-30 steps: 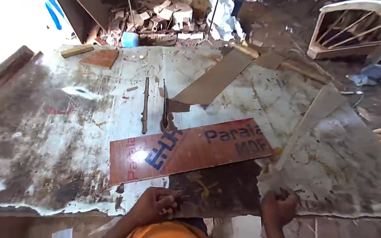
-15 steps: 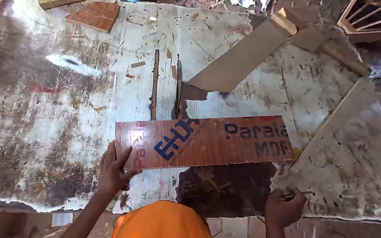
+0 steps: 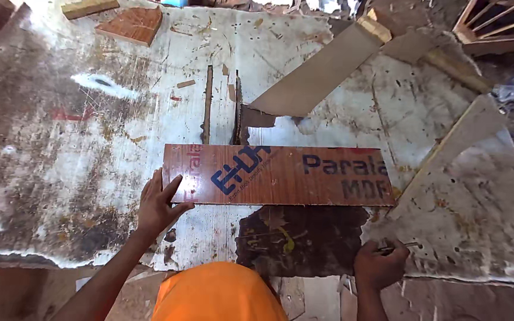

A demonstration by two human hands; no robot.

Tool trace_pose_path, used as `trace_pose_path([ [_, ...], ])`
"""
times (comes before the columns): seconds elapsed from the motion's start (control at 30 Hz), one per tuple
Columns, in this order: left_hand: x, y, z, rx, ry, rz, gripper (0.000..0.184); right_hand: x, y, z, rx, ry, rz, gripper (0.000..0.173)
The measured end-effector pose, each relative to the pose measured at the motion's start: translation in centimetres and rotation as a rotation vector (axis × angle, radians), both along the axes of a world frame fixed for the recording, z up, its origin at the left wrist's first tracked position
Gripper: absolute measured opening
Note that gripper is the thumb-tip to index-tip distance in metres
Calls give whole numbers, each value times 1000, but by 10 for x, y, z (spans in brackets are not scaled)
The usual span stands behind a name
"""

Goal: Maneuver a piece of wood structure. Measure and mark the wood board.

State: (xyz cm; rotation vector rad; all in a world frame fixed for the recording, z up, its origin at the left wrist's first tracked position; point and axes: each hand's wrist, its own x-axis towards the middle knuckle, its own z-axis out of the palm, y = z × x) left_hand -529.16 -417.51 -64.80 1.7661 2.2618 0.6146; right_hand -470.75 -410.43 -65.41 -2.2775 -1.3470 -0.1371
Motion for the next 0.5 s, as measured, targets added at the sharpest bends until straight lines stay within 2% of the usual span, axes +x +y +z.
trace_pose_path([
  [0.27, 4, -3, 5, 28, 0, 14, 88, 2, -3, 4, 14, 54, 53, 44],
  [0.5, 7, -6, 0, 61, 51, 56, 91, 8, 0, -6, 36, 27, 9, 43],
])
